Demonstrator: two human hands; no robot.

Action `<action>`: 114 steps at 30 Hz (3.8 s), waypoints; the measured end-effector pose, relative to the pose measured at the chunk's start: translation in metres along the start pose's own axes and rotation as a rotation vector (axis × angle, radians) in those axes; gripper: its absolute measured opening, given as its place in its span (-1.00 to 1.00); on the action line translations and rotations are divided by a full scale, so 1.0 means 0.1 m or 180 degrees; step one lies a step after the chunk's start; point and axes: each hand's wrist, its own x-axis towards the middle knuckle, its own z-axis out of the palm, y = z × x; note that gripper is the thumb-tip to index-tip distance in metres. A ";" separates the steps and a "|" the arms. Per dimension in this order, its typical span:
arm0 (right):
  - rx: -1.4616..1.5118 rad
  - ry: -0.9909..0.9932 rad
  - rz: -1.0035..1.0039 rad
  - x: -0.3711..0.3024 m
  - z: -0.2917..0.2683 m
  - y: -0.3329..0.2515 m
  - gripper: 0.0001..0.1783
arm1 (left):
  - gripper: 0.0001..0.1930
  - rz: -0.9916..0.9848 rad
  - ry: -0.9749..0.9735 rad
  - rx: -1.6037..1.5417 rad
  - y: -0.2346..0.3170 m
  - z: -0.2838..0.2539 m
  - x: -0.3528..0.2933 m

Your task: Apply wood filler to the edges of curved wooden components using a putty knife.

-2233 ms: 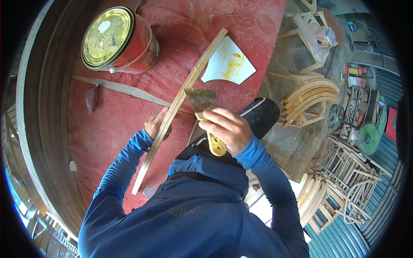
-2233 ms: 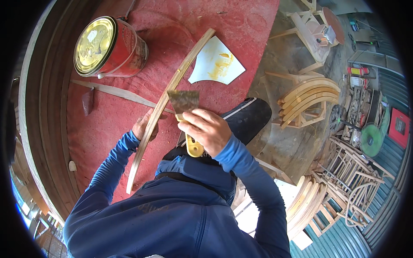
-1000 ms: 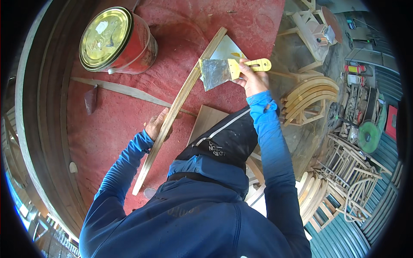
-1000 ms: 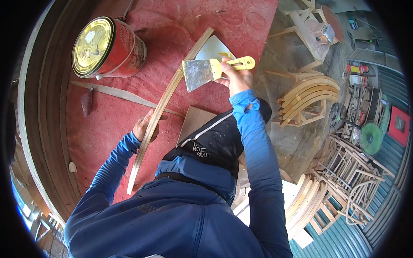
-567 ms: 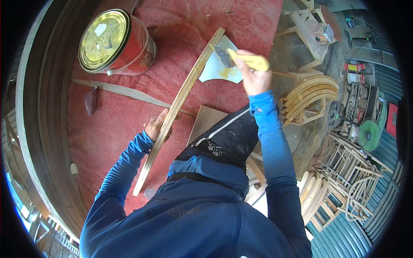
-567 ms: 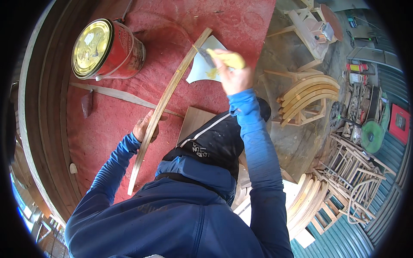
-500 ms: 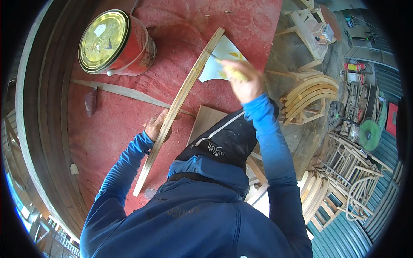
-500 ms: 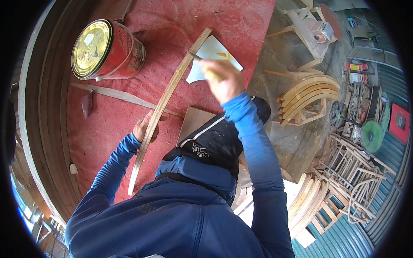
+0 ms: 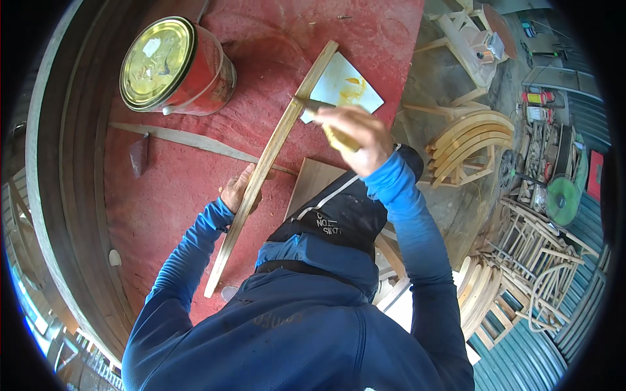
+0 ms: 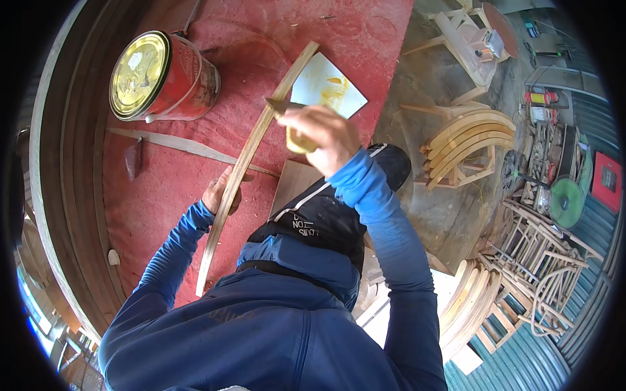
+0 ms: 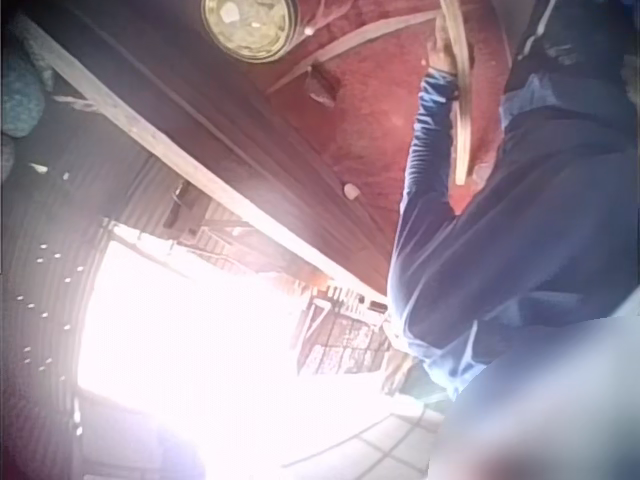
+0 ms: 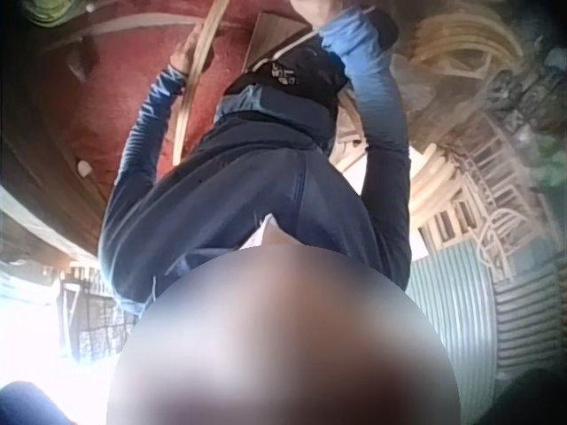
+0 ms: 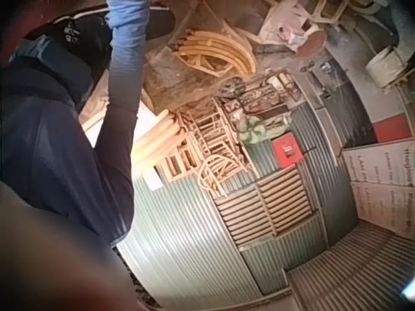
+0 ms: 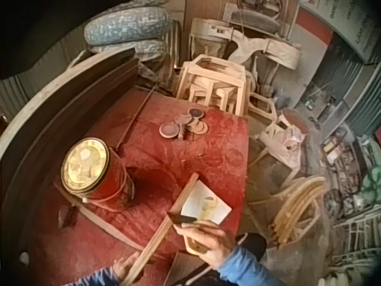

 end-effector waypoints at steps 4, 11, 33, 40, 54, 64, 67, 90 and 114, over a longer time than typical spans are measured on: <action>-0.0308 -0.0456 -0.0243 -0.19 0.05 -0.20 -0.62 | -0.20 0.0004 0.0075 0.0220 -0.02 -0.01 0.00; 0.0190 0.0345 0.0470 -0.03 -0.16 0.26 -0.77 | -0.20 0.0016 -0.0043 0.0035 -0.04 -0.01 0.02; 0.0356 0.0505 0.0508 0.09 -0.12 0.36 -0.73 | -0.17 -0.0025 -0.0075 -0.0083 -0.02 -0.02 0.02; 0.0857 -0.0420 0.0426 -0.33 -0.12 -0.21 -0.80 | -0.19 -0.0071 -0.0134 -0.0178 -0.06 -0.06 0.04; -0.0853 0.0132 -0.0379 -0.38 0.49 0.14 -0.63 | -0.23 -0.0201 -0.0164 -0.0436 -0.03 -0.13 0.04; -0.0538 0.0041 0.0222 -0.56 0.14 -0.09 -0.57 | -0.23 -0.0152 -0.0333 -0.0607 -0.10 -0.18 0.08; -0.0616 0.0157 0.0106 -0.33 0.11 0.05 -0.53 | -0.25 -0.0130 -0.0439 -0.0689 -0.08 -0.17 0.08; 0.0197 -0.0650 0.0229 -0.08 -0.09 -0.13 -0.71 | -0.28 0.0020 -0.0136 -0.0203 -0.10 -0.12 0.08; -0.0027 -0.0223 0.0569 0.30 -0.14 0.18 -0.81 | -0.19 -0.0055 -0.0219 -0.0272 -0.10 -0.13 0.09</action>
